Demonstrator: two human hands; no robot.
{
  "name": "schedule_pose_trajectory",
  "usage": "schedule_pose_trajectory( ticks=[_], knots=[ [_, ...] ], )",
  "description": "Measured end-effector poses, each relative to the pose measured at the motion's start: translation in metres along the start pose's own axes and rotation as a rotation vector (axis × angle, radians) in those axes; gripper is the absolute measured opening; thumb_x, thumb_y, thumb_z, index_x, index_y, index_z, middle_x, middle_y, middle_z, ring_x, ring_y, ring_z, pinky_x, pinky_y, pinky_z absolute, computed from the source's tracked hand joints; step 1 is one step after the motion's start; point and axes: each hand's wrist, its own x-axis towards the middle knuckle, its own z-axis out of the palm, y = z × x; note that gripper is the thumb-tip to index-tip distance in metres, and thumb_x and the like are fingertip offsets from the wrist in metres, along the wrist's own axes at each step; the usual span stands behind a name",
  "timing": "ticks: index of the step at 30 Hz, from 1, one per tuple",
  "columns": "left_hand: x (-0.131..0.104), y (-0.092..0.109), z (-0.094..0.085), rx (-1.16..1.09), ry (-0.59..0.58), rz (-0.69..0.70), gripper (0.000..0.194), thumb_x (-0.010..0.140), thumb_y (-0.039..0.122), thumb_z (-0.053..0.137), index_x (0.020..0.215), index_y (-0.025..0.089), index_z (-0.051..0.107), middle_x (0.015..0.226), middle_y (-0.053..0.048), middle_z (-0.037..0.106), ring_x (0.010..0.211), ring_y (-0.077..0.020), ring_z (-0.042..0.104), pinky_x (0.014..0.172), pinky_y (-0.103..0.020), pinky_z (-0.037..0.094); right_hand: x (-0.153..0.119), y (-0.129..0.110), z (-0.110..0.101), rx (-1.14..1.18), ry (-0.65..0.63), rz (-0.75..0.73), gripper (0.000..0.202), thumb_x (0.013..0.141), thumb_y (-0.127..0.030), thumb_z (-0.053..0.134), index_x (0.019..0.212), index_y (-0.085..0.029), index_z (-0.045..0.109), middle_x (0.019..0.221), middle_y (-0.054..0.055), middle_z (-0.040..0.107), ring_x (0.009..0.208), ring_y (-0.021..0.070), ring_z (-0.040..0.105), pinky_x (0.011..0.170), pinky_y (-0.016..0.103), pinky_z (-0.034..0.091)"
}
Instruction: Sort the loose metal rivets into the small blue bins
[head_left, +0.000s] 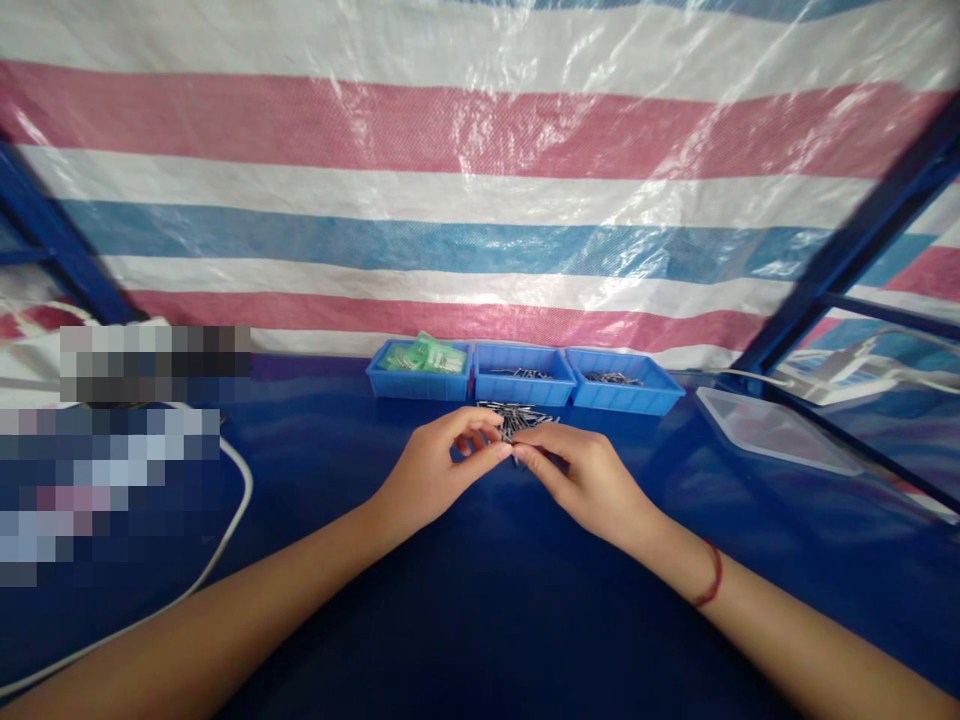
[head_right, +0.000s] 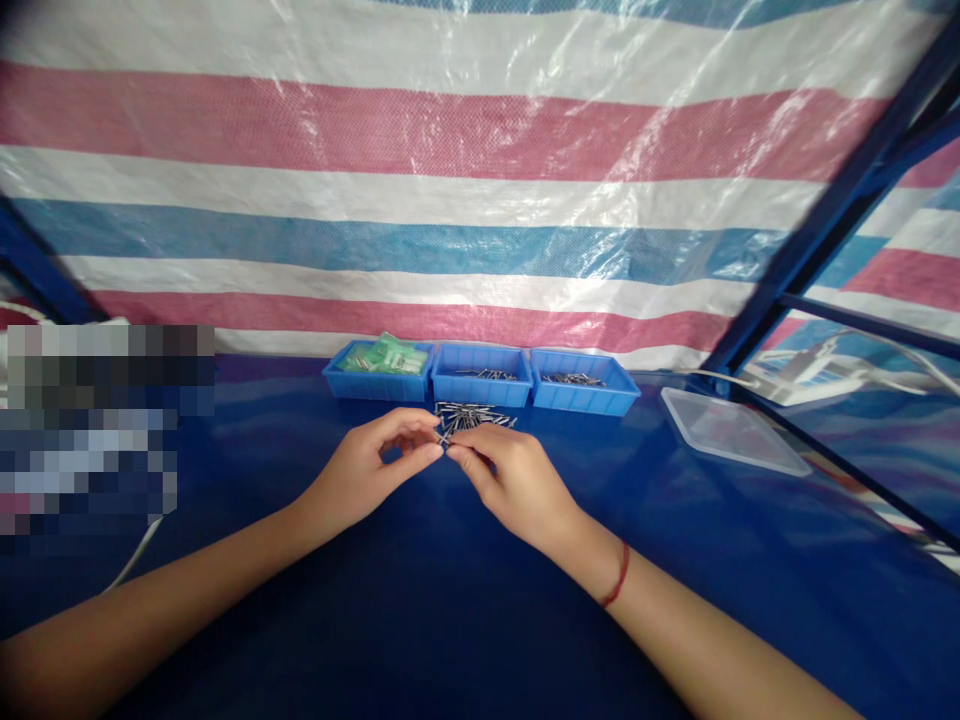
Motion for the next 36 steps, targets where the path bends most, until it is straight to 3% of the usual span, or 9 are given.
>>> schedule_pose_trajectory(
  ticks=[14, 20, 27, 31, 36],
  knots=[
    [-0.001, 0.0, 0.002, -0.09, 0.006, -0.018, 0.01, 0.083, 0.026, 0.057, 0.087, 0.017, 0.061, 0.083, -0.001, 0.065, 0.076, -0.0136, 0.061, 0.07, -0.025, 0.047, 0.0, -0.003, 0.001, 0.146, -0.026, 0.021, 0.017, 0.088, -0.024, 0.052, 0.091, -0.021, 0.068, 0.09, 0.002, 0.07, 0.084, 0.0137, 0.064, 0.076, 0.024, 0.047],
    [-0.002, 0.002, 0.001, -0.082, 0.022, -0.009, 0.009, 0.084, 0.026, 0.056, 0.085, 0.018, 0.06, 0.08, 0.0, 0.063, 0.074, -0.0121, 0.059, 0.068, -0.023, 0.045, 0.0, -0.001, 0.005, 0.15, -0.038, 0.116, 0.014, 0.087, -0.027, 0.053, 0.088, -0.019, 0.065, 0.08, 0.001, 0.068, 0.071, 0.0131, 0.061, 0.064, 0.023, 0.046],
    [0.001, 0.004, -0.001, -0.042, 0.005, -0.041, 0.009, 0.085, 0.025, 0.052, 0.086, 0.017, 0.058, 0.084, -0.001, 0.064, 0.073, -0.012, 0.059, 0.066, -0.023, 0.045, 0.001, -0.002, -0.002, 0.066, 0.123, 0.077, 0.012, 0.085, -0.024, 0.056, 0.09, -0.018, 0.065, 0.073, 0.0, 0.064, 0.062, 0.0098, 0.055, 0.058, 0.021, 0.042],
    [0.002, 0.003, 0.0, 0.001, -0.015, -0.026, 0.011, 0.086, 0.027, 0.052, 0.084, 0.018, 0.059, 0.082, 0.0, 0.064, 0.073, -0.0125, 0.059, 0.067, -0.024, 0.045, 0.001, -0.007, -0.009, 0.016, 0.092, -0.001, 0.014, 0.087, -0.024, 0.053, 0.084, -0.017, 0.065, 0.074, 0.001, 0.064, 0.066, 0.0098, 0.057, 0.06, 0.02, 0.043],
    [0.0, 0.0, 0.001, 0.042, 0.011, -0.016, 0.014, 0.086, 0.026, 0.052, 0.097, 0.019, 0.058, 0.087, -0.001, 0.065, 0.076, -0.0127, 0.06, 0.068, -0.024, 0.046, 0.005, 0.008, -0.018, -0.061, 0.189, 0.089, 0.019, 0.087, -0.029, 0.052, 0.085, -0.017, 0.067, 0.077, 0.002, 0.068, 0.064, 0.0117, 0.058, 0.058, 0.022, 0.043]
  ],
)
